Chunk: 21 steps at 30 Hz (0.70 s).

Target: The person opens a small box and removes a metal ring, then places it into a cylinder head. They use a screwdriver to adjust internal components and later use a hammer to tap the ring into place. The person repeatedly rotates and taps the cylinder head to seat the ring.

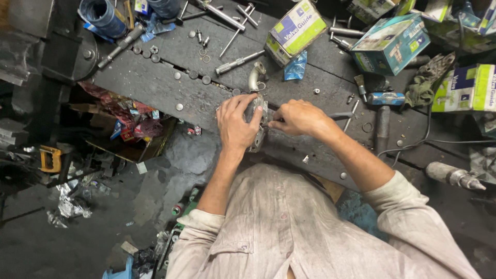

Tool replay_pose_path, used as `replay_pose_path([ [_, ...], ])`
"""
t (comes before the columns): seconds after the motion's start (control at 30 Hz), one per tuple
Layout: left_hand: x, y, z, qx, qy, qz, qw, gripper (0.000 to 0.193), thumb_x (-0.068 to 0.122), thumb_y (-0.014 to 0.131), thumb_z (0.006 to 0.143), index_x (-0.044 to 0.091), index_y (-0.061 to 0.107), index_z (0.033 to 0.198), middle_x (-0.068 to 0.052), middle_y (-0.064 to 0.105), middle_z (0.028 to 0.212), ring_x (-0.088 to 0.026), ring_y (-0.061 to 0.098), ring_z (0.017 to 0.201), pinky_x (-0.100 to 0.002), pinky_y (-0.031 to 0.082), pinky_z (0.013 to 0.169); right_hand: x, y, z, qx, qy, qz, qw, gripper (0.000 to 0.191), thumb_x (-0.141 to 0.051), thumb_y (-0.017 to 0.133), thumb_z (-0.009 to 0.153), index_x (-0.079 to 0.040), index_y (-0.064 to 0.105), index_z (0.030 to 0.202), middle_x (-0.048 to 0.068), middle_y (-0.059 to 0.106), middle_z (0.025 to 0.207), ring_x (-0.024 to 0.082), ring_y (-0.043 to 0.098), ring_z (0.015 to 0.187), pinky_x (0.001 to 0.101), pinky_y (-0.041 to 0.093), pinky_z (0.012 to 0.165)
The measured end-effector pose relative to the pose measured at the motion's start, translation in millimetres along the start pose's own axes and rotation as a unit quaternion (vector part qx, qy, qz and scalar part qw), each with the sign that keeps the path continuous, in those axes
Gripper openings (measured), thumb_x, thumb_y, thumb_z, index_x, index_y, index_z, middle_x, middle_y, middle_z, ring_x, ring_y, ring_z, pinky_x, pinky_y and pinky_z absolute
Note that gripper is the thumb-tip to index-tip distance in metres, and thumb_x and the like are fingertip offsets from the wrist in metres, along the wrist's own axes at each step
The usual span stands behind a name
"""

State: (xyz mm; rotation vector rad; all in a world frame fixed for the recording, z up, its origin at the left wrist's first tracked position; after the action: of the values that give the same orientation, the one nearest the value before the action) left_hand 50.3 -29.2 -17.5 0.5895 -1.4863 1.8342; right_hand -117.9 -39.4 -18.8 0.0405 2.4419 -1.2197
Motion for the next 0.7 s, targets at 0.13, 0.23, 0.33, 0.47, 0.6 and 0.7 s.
replay_pose_path([
  [0.13,-0.1,-1.0,-0.1,0.0,-0.005,-0.003,1.0,0.032,0.028,0.075,0.087,0.016,0.075,0.117,-0.002,0.07,0.117,-0.027,0.061,0.116,-0.045,0.042,0.104,-0.5,6.1,-8.3,-0.033,0.035,0.006,0.999,0.036,-0.05,0.069,0.088,-0.019,0.081,0.102,0.019,0.076,0.092,0.043,0.072,0.09,0.0522,0.057,0.085],
  [0.23,-1.2,-0.1,-1.2,-0.004,-0.007,-0.002,1.0,0.032,0.028,0.075,0.088,0.016,0.075,0.117,-0.001,0.07,0.118,-0.027,0.06,0.116,-0.045,0.042,0.105,-1.4,6.2,-9.0,-0.025,0.006,0.014,1.0,0.035,-0.049,0.069,0.089,-0.019,0.082,0.101,0.019,0.077,0.091,0.043,0.072,0.089,0.0525,0.056,0.085],
  [0.33,-2.5,0.5,-1.9,-0.002,-0.006,-0.003,1.0,0.032,0.027,0.075,0.088,0.016,0.075,0.117,-0.002,0.07,0.118,-0.027,0.06,0.117,-0.045,0.042,0.106,1.8,5.9,-1.9,-0.044,0.001,0.024,0.999,0.036,-0.05,0.07,0.087,-0.019,0.082,0.102,0.019,0.076,0.09,0.043,0.072,0.088,0.0526,0.057,0.084],
  [0.47,-2.7,1.5,-1.2,-0.005,-0.006,0.0,1.0,0.031,0.028,0.075,0.088,0.016,0.075,0.117,-0.002,0.07,0.118,-0.027,0.06,0.117,-0.046,0.041,0.107,4.7,1.3,11.4,-0.047,0.012,-0.002,0.999,0.038,-0.051,0.072,0.084,-0.018,0.081,0.1,0.018,0.076,0.089,0.041,0.073,0.087,0.0522,0.057,0.08],
  [0.6,-3.0,1.8,0.3,-0.008,-0.005,-0.001,1.0,0.032,0.029,0.075,0.088,0.016,0.074,0.118,-0.002,0.07,0.119,-0.027,0.06,0.117,-0.045,0.041,0.105,-7.9,-0.3,3.8,0.061,-0.05,-0.115,0.99,0.03,-0.042,0.07,0.089,-0.015,0.08,0.095,0.019,0.075,0.085,0.039,0.074,0.082,0.0507,0.058,0.078],
  [0.7,-3.9,0.7,-0.5,-0.003,-0.003,-0.008,1.0,0.032,0.028,0.075,0.088,0.016,0.075,0.118,-0.002,0.071,0.119,-0.027,0.06,0.117,-0.045,0.041,0.105,-12.3,4.6,-5.6,0.086,-0.075,-0.15,0.982,0.04,-0.048,0.068,0.095,-0.01,0.079,0.088,0.021,0.074,0.081,0.041,0.072,0.077,0.0523,0.057,0.072],
])
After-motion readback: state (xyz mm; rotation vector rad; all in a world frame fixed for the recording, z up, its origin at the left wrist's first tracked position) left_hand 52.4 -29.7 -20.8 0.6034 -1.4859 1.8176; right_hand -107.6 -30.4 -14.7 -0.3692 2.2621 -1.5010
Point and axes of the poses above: each hand's wrist, its own z-axis towards the middle knuckle, its own y-axis out of the palm, x = y × z, the point moved 5 cm from there along z, towards the middle knuckle
